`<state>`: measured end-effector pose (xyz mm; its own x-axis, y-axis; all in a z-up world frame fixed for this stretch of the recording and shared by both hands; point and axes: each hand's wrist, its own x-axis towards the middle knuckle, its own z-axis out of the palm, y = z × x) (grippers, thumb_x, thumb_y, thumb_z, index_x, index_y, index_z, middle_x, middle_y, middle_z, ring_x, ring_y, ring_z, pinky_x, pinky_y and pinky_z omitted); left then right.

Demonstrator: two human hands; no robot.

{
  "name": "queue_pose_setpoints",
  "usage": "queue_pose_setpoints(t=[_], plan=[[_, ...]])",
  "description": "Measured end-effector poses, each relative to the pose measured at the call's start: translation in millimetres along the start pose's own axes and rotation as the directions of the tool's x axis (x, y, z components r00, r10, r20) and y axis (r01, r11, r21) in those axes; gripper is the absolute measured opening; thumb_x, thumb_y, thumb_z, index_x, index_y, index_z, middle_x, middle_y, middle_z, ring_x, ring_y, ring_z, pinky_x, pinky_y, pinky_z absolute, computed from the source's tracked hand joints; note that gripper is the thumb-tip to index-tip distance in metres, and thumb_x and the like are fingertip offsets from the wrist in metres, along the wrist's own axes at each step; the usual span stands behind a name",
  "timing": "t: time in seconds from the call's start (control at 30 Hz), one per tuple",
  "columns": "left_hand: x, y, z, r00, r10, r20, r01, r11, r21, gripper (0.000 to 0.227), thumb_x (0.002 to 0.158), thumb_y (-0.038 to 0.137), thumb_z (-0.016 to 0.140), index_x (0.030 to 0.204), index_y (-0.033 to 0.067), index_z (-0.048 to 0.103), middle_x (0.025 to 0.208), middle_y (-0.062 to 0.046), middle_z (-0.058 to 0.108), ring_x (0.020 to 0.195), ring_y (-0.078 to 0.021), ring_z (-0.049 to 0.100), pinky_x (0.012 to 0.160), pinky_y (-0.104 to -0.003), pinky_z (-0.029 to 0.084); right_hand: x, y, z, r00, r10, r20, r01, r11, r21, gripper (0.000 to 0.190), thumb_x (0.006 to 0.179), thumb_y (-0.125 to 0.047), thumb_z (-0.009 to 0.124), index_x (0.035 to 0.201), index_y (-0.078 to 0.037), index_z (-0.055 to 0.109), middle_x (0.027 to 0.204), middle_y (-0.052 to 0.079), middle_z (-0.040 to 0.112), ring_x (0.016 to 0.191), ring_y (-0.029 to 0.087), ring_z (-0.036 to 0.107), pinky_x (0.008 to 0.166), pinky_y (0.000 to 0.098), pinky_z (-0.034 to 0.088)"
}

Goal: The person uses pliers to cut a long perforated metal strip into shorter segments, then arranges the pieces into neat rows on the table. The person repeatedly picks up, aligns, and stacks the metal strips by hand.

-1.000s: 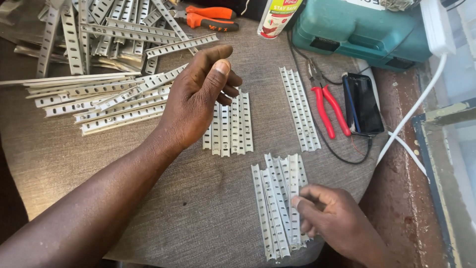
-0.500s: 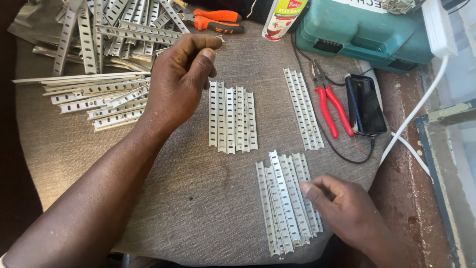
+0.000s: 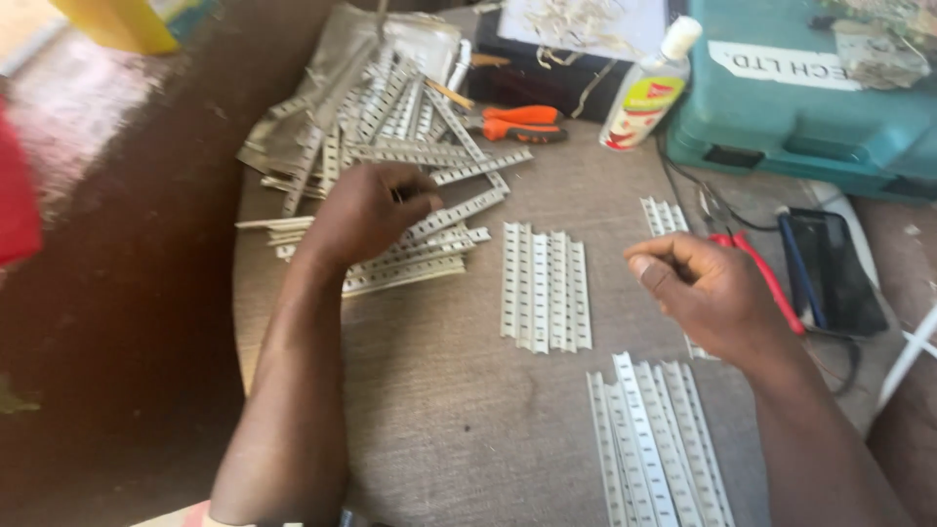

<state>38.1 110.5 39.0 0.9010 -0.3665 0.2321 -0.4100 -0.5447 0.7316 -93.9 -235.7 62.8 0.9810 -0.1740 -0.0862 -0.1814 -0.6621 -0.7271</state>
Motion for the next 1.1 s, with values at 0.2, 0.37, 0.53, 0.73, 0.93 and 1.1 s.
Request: queue_pose_setpoints(t=[0.2,0.37,0.53,0.73,0.93,1.1], plan=[[-6,20,6,0.953,-0.23,0.199,0.143,0.916,0.374,0.019,0.09,0.03,0.082,0.106,0.0202,0.078,0.104,-0.003,0.075,0.096,-0.0262,0.072,0.084,-0.042,0.06,47,10,24,0.974,-0.211,-0.079,0.215,0.975,0.047,0.024,0.104,-0.024,0.069,0.113,-0.007,0.082,0.067,0.006,0.065,0.06,0.014,0.06,0.057,0.0321,0.055],[-2,7,17,0.973,-0.171,0.154,0.08,0.88,0.469,0.05,0.084,0.04,0.087,0.128,0.0197,0.076,0.111,-0.01,0.067,0.111,-0.0385,0.069,0.093,-0.056,0.059,40,8,34,0.927,-0.358,-0.113,0.369,0.924,0.098,0.02,0.105,-0.018,0.071,0.109,-0.002,0.082,0.059,0.011,0.066,0.052,0.017,0.06,0.051,0.0321,0.05],[0,-14,28,0.981,-0.137,0.137,0.05,0.863,0.503,0.025,0.087,0.035,0.081,0.106,0.0196,0.084,0.1,-0.008,0.069,0.107,-0.0349,0.07,0.094,-0.05,0.056,35,9,29,0.922,-0.382,-0.07,0.388,0.904,0.18,0.021,0.105,-0.014,0.066,0.11,0.001,0.08,0.059,0.013,0.065,0.051,0.017,0.057,0.047,0.0315,0.049],[5,-31,39,1.0,-0.016,0.017,0.008,0.919,0.393,0.018,0.09,0.034,0.078,0.101,0.02,0.073,0.095,-0.004,0.073,0.106,-0.0318,0.071,0.1,-0.052,0.049,36,13,30,0.906,-0.412,-0.094,0.423,0.886,0.191,0.022,0.105,-0.014,0.066,0.111,0.002,0.079,0.058,0.012,0.064,0.05,0.016,0.058,0.045,0.0308,0.047],[-1,5,56,0.985,0.086,-0.151,-0.106,0.986,-0.126,0.018,0.087,0.012,0.084,0.102,0.0128,0.073,0.088,-0.01,0.078,0.082,-0.0292,0.076,0.073,-0.042,0.058,32,13,38,0.93,-0.351,-0.105,0.367,0.886,0.283,0.023,0.102,-0.017,0.07,0.111,0.003,0.078,0.067,0.015,0.069,0.058,0.018,0.067,0.049,0.0321,0.055],[-8,51,85,0.983,0.175,-0.048,-0.181,0.922,-0.343,0.015,0.088,0.005,0.083,0.097,0.01,0.071,0.089,-0.009,0.075,0.08,-0.0236,0.071,0.068,-0.034,0.055,35,13,48,0.962,-0.274,-0.017,0.241,0.814,0.529,0.039,0.1,-0.03,0.074,0.122,0.003,0.074,0.086,0.018,0.075,0.074,0.023,0.075,0.06,0.0335,0.063]])
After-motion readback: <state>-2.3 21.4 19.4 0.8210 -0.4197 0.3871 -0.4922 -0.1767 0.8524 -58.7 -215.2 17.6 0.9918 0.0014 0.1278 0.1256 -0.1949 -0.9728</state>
